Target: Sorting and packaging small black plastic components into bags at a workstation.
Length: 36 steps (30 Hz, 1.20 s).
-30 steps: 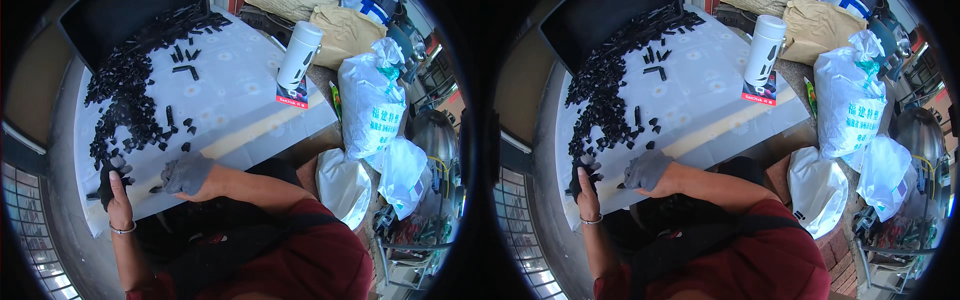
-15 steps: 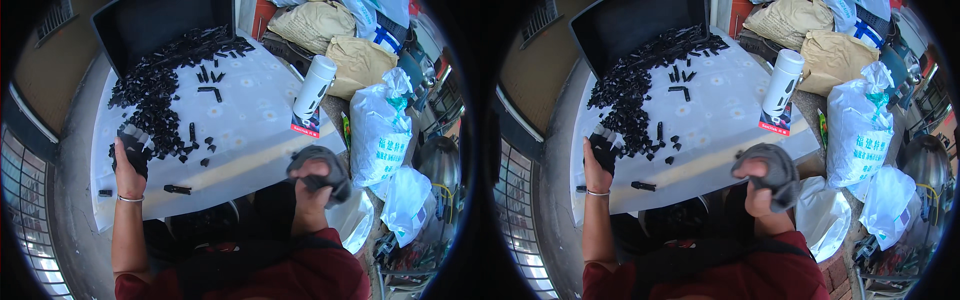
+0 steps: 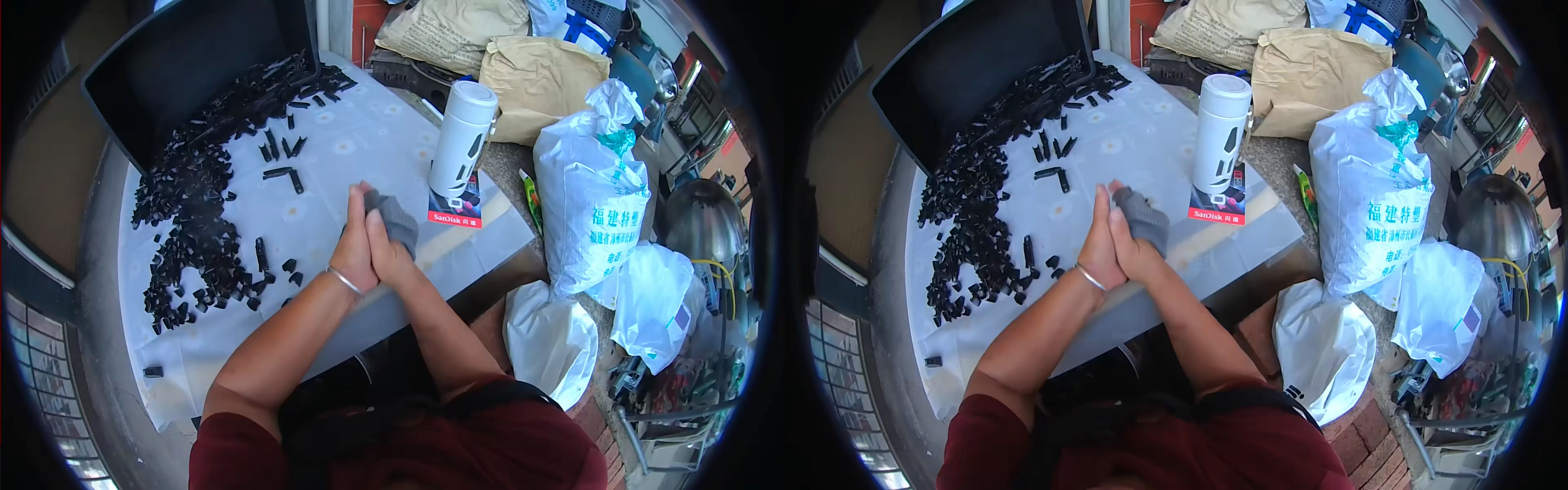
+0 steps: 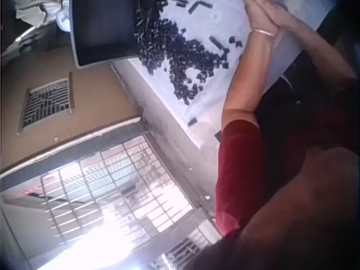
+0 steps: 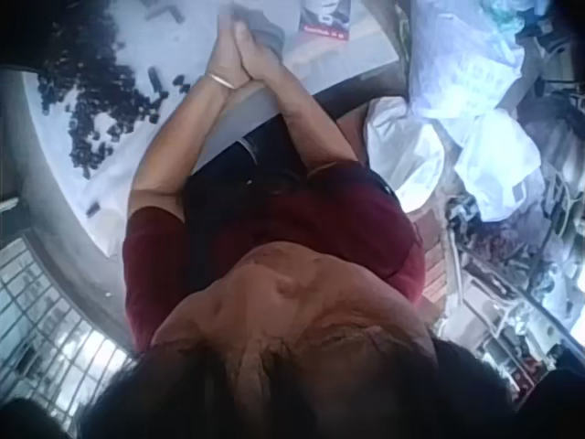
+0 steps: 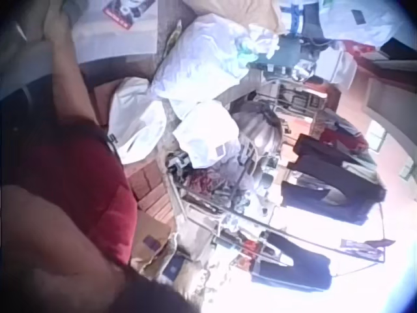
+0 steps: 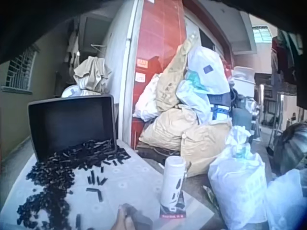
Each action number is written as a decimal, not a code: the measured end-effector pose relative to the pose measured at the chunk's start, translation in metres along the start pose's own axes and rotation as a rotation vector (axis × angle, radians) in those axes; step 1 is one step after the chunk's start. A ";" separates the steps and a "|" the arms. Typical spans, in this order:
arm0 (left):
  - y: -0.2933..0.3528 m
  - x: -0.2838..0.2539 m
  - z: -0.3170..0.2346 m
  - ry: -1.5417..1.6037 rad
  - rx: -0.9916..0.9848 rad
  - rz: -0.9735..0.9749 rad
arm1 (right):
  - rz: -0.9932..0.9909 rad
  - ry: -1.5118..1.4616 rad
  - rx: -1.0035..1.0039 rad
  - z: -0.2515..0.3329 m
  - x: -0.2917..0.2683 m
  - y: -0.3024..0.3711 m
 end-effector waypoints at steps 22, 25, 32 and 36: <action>0.122 -0.073 -0.017 0.491 0.168 0.294 | 0.201 -1.389 0.147 0.087 0.047 0.024; 0.122 -0.068 -0.018 0.476 0.182 0.314 | 0.213 -1.522 0.148 0.091 0.038 0.021; 0.128 -0.064 -0.023 0.419 0.187 0.186 | 0.168 -1.606 0.151 0.085 0.024 0.015; 0.131 -0.070 -0.023 0.423 0.205 0.171 | 0.131 -1.629 0.209 0.080 0.025 0.016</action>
Point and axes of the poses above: each hand's wrist, its own y-axis away from the middle knuckle, its own x-axis out of the palm, z = x × y, the point moved 1 cm from there along -y, towards the middle knuckle, and after that the axes turned 7 degrees about -y, right-handed, at the moved point
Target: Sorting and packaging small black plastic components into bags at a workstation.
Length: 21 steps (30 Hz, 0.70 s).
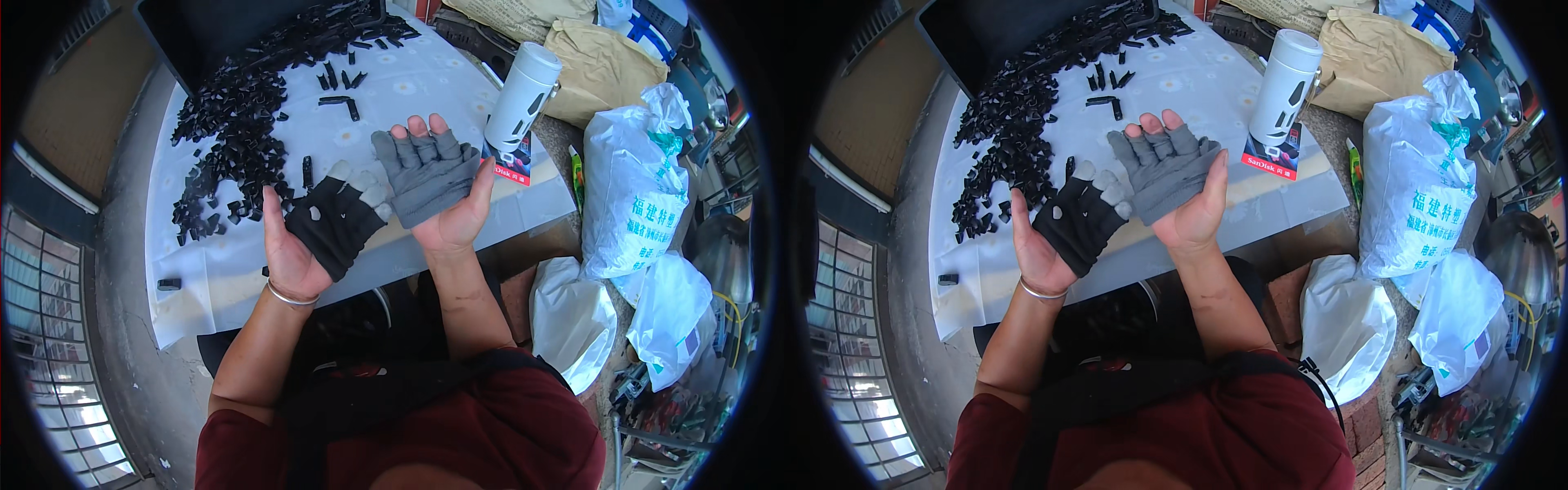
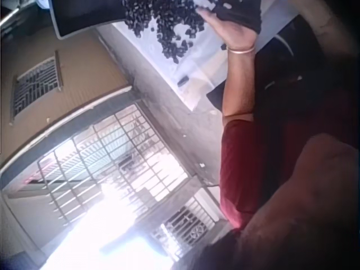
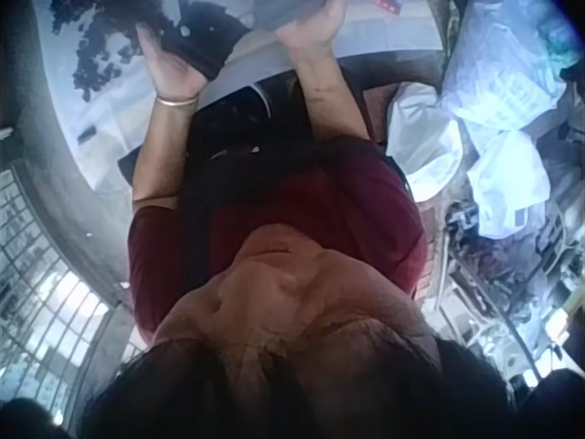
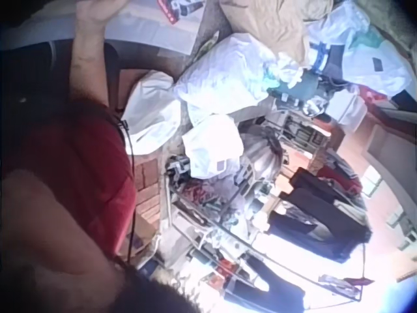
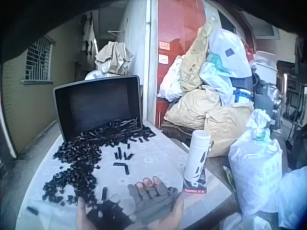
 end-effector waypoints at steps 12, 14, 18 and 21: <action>0.089 -0.057 -0.052 -0.660 0.120 -0.374 | -0.052 0.122 0.194 0.009 -0.033 0.002; 0.107 -0.066 -0.059 -0.651 0.190 -0.424 | -0.108 0.121 0.216 0.001 -0.021 0.004; 0.126 -0.072 -0.064 -0.634 0.221 -0.456 | -0.108 0.073 0.275 -0.008 -0.016 0.005; 0.133 -0.079 -0.066 -0.638 0.242 -0.489 | -0.105 0.072 0.294 -0.012 -0.015 0.005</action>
Point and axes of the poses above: each hand's wrist, its own y-axis away from the middle knuckle, its own x-axis out of the palm, z = x × y, the point moved 1 cm from there along -y, towards the middle knuckle, and after that the axes turned 7 degrees about -y, right-handed, at the moved point
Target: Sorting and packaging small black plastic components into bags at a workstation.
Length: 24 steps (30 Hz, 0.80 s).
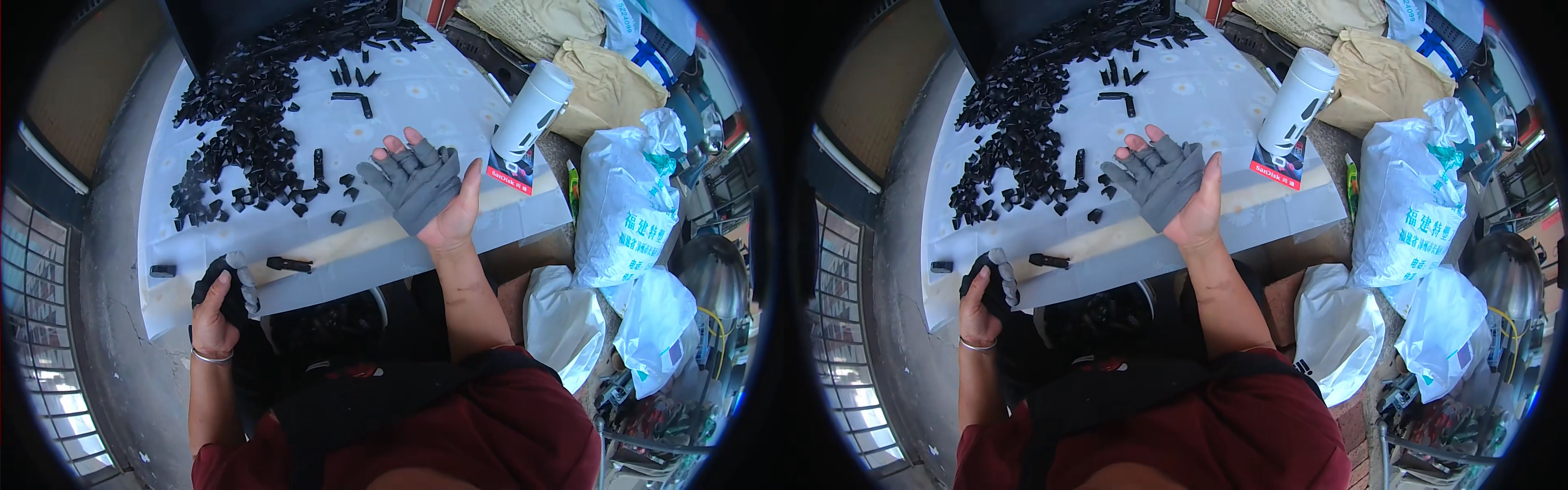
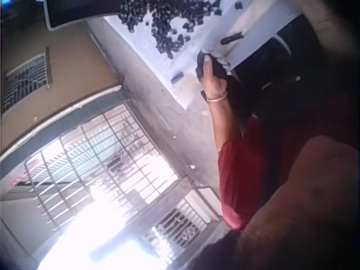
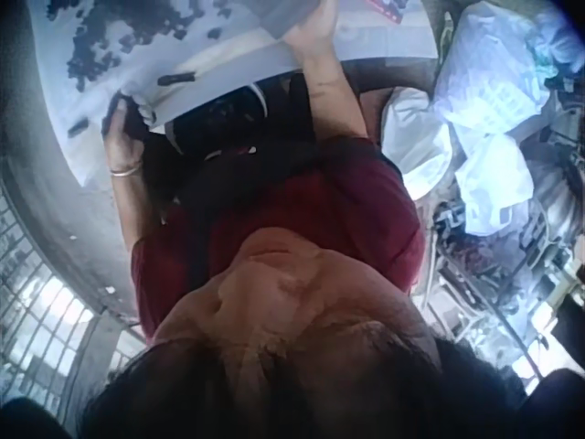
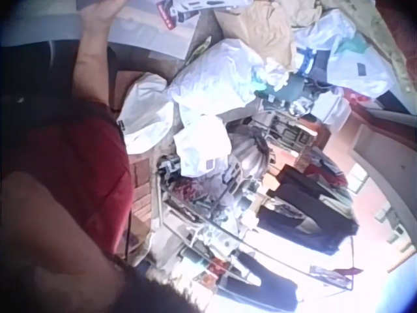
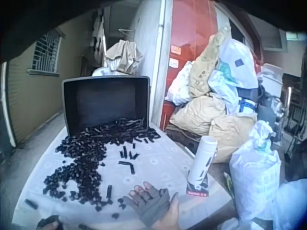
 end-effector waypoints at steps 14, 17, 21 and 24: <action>-0.004 0.012 0.004 -0.283 0.114 -0.187 | 0.090 0.073 0.095 -0.012 -0.004 -0.002; -0.011 0.052 -0.009 -0.711 0.191 -0.014 | 0.104 0.099 0.137 -0.024 0.001 0.004; -0.021 0.122 -0.015 -1.346 1.059 0.241 | 0.087 0.137 0.171 -0.037 0.008 0.005; -0.022 0.146 -0.002 -1.474 1.062 0.325 | 0.080 0.143 0.189 -0.041 0.015 0.007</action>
Point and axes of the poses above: each hand's wrist, its own y-axis away from the middle knuckle, its own x-axis out of the palm, z = x × y, the point moved 1 cm from there along -y, towards the middle knuckle, and after that the axes turned 7 degrees about -y, right-handed, at the moved point
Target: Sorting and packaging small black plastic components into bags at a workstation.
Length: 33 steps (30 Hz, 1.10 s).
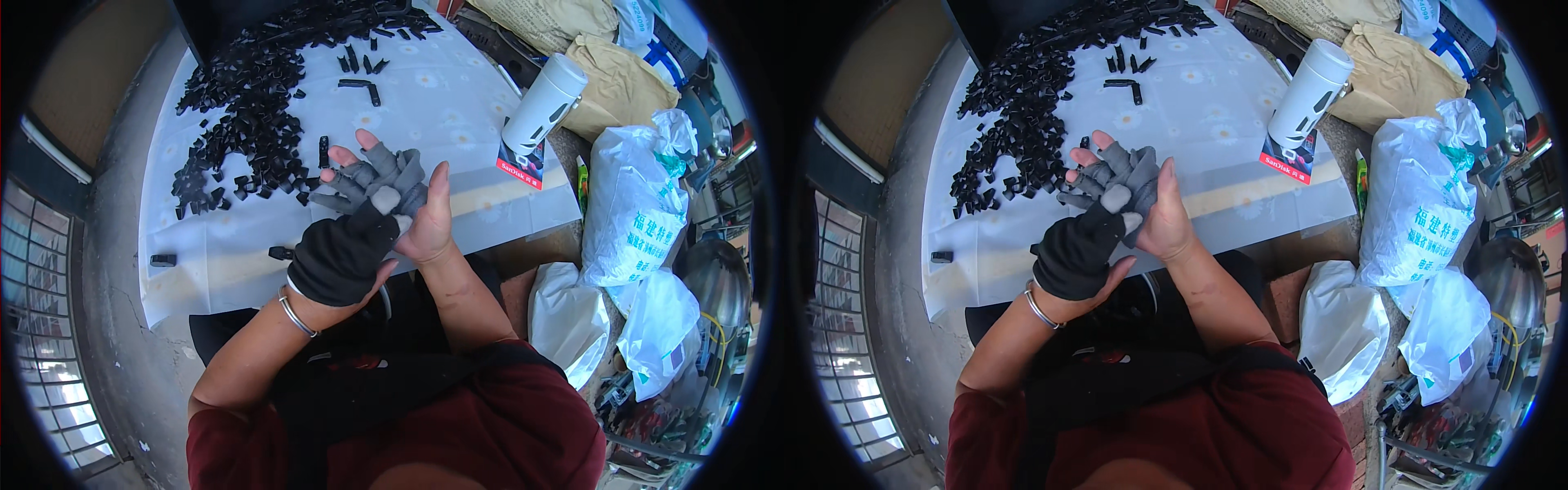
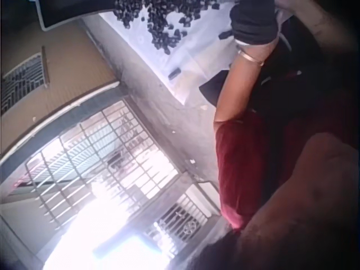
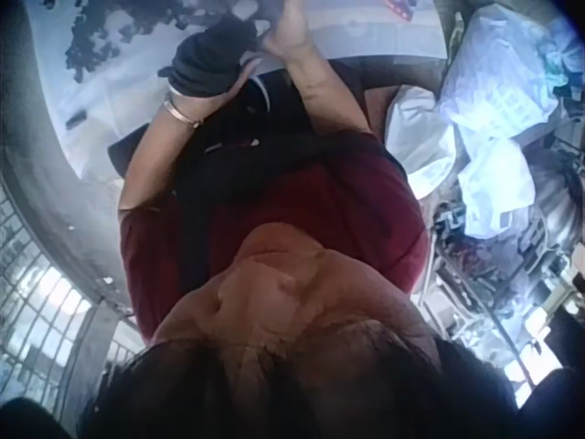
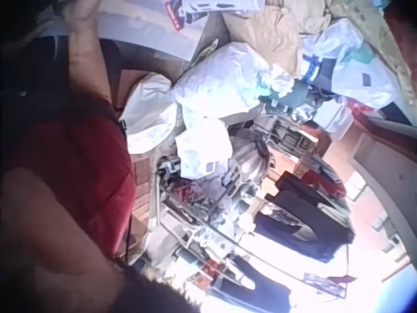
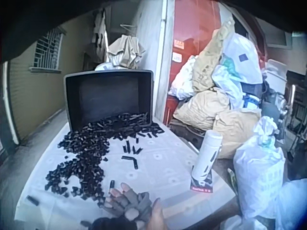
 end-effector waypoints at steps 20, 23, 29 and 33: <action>0.040 -0.014 0.012 -0.112 0.023 0.116 | -0.361 0.999 -0.256 0.034 -0.029 0.006; 0.073 -0.017 0.064 -0.283 -0.187 -0.096 | -0.521 1.212 -0.168 0.046 -0.042 0.007; 0.082 -0.023 0.180 -0.536 -0.512 -0.055 | -0.096 2.032 -0.111 0.045 -0.051 -0.005; 0.036 -0.016 0.219 -0.583 -0.674 0.140 | -0.014 2.133 0.017 0.031 -0.049 -0.020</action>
Point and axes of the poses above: each hand's wrist, its own y-axis away from the middle knuckle, its own x-axis out of the palm, z = x × y, the point moved 1 cm from there along -y, towards the middle knuckle, and after that the axes turned 7 degrees about -y, right-handed, at the moved point
